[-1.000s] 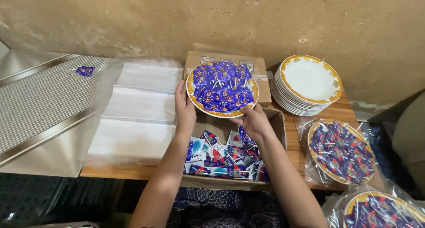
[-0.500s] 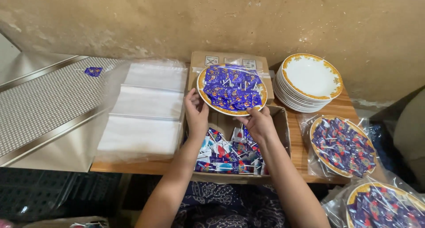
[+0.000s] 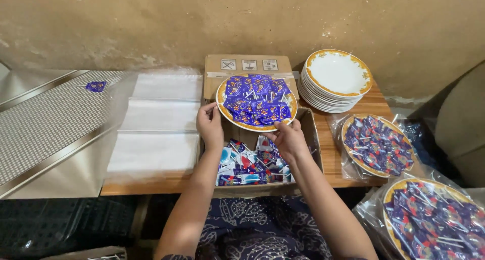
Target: Arranging small food packets into a cardboard box and onto decorative plates, then placing the plates into plastic sleeves.
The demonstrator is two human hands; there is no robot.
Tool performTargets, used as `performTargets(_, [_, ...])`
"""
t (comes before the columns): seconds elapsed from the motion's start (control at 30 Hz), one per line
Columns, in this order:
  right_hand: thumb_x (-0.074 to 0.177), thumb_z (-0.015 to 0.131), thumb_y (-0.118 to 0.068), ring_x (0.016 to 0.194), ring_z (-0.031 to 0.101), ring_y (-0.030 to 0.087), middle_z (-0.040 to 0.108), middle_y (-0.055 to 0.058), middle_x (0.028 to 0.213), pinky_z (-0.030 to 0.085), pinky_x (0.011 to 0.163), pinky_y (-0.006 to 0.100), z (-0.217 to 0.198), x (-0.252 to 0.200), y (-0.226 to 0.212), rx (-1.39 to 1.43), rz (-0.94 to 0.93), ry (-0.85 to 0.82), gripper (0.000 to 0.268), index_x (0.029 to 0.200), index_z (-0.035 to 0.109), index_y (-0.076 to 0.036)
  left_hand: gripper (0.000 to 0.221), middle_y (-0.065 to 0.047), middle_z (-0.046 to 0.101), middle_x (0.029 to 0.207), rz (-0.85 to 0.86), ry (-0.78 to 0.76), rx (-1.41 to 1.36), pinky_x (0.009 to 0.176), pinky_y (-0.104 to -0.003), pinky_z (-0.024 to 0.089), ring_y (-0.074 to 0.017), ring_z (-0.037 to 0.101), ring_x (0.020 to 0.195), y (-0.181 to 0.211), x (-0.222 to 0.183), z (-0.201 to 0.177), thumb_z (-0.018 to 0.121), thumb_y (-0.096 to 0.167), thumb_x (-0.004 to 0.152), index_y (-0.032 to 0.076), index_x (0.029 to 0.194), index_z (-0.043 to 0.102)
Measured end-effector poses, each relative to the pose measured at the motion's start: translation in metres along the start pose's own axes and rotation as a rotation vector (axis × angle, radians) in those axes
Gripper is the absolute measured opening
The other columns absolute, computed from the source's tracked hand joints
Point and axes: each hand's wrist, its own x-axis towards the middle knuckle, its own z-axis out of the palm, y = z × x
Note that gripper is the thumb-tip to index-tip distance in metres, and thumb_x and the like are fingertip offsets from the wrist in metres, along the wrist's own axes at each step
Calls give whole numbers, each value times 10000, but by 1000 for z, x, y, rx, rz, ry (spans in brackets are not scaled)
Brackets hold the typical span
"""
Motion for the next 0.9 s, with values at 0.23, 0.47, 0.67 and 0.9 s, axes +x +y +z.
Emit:
performTargets(0.23, [917,657,-2,989,652,390,437,177,1203,632,860,600,5,5,12,50,-48,49,568,1350,302,-95,82,-72,686,880,80,-56,109,752,-283,583,-179,707,827,37,-25,-16,761,30,897,71,968,756])
performTargets(0.47, [902,667,21,1056,626,423,417,244,1276,586,902,638,14,6,19,67,-31,56,783,1505,192,-129,129,-70,615,888,134,-221,342,756,-304,585,-236,673,863,53,-36,-27,684,-10,894,65,994,657])
performTargets(0.67, [905,609,71,1116,632,475,447,253,1333,578,922,622,20,17,21,78,-32,-13,800,1538,191,-183,94,-70,641,879,123,-203,302,767,-315,579,-249,687,882,40,-34,-21,718,40,893,91,948,659])
performTargets(0.9, [928,616,61,1045,687,444,503,211,1330,629,878,568,40,31,32,135,-94,7,735,1531,300,-215,110,-66,694,856,169,-251,246,746,-318,573,-244,695,845,30,-45,-19,744,2,844,80,874,674])
